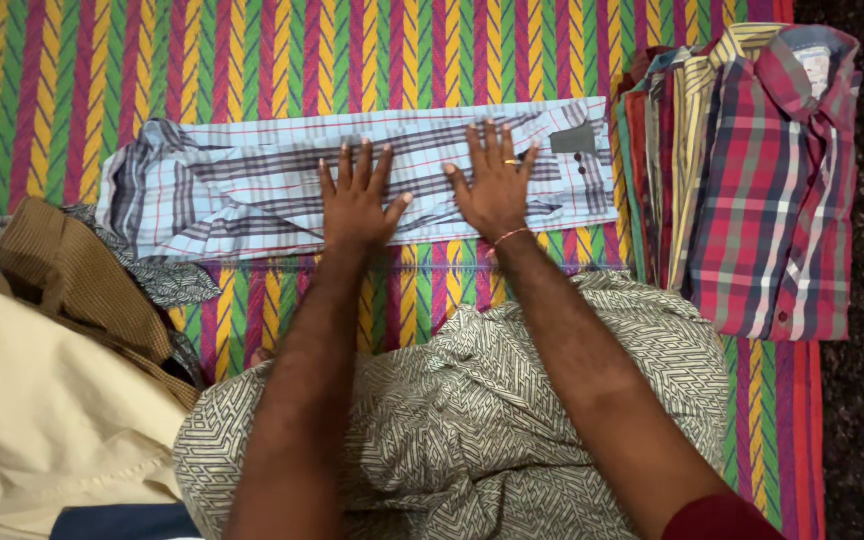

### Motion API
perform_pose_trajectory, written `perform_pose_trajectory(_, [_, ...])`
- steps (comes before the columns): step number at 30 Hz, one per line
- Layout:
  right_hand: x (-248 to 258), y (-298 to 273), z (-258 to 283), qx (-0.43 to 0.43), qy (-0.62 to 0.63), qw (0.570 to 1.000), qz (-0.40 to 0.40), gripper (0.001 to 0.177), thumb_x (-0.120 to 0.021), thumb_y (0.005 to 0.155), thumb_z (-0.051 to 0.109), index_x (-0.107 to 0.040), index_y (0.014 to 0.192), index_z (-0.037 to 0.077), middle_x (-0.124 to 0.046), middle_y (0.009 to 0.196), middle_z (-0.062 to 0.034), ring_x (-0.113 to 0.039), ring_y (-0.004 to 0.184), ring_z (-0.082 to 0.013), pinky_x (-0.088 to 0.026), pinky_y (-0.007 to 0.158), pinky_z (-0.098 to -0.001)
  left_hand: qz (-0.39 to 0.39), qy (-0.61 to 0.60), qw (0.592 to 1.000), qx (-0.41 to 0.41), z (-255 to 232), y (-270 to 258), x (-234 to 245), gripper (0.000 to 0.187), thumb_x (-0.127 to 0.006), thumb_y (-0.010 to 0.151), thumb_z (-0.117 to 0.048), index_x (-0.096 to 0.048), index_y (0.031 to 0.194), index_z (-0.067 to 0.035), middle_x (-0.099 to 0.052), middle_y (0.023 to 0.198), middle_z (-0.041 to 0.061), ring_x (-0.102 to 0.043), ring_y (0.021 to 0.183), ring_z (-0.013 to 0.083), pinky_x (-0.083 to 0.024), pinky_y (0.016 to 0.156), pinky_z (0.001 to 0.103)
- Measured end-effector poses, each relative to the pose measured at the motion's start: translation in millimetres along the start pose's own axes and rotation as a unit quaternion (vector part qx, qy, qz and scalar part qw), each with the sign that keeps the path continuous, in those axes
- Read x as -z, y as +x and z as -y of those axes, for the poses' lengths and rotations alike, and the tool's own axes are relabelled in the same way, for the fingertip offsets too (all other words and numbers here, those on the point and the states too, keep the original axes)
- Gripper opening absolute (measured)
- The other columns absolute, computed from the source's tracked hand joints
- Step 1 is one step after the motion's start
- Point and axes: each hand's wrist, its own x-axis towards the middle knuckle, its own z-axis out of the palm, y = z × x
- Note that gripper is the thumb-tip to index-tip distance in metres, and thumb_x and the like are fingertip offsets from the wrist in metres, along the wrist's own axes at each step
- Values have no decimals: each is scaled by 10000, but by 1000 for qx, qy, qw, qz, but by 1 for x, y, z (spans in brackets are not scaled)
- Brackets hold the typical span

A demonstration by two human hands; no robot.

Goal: The person folds a light blue plaid shirt on a colorful mat. They smooth the fabric, fold the sleeves inward, fold the shirt in half lengthwise, then fold it again to form a compact rectangle, and place it on a stack of folded shirts.

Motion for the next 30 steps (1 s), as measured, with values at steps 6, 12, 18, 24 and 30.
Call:
perform_pose_trajectory(6, [3,-3,-18,-12,-33,999,-39,747,-405,1068,607,-376,1593,77,-343,1660,-202,-234,1559,-404,33,1189,-721,49,6,997,56,-1,-2,19,846,-354,974,-736,-168,1645,-255,-124,1724,112,-41,1583,327,83,1183,695])
perform_pose_trajectory(12, [-1,-1,-37,-9,-17,998,-52,772,-421,1072,585,-387,1579,4,-358,1646,-230,-249,1544,-412,25,1179,-726,48,19,993,110,9,-5,42,903,-316,953,-772,-170,1653,-222,-128,1728,67,-14,1582,351,111,1172,724])
perform_pose_trajectory(18, [2,0,-48,-21,-9,998,-65,769,-409,1083,581,-398,1577,-9,-364,1653,-213,-253,1564,-389,20,1211,-702,47,-2,987,156,21,-2,50,941,-334,912,-829,-213,1634,-237,-121,1702,137,-2,1557,396,120,1128,730])
perform_pose_trajectory(24, [12,2,-52,-56,-42,997,-42,787,-332,1090,601,-386,1579,-14,-349,1654,-200,-222,1559,-405,82,1172,-725,-8,-5,985,174,49,-8,47,872,-308,1016,-745,-268,1632,-130,-195,1718,166,-80,1583,388,124,1133,778])
perform_pose_trajectory(30, [13,10,-59,-77,-60,994,-54,783,-326,1080,618,-407,1575,17,-340,1663,-188,-200,1535,-454,102,1137,-728,65,132,978,150,90,-2,57,861,-300,953,-749,-313,1576,-154,-269,1628,182,-175,1505,419,116,1055,781])
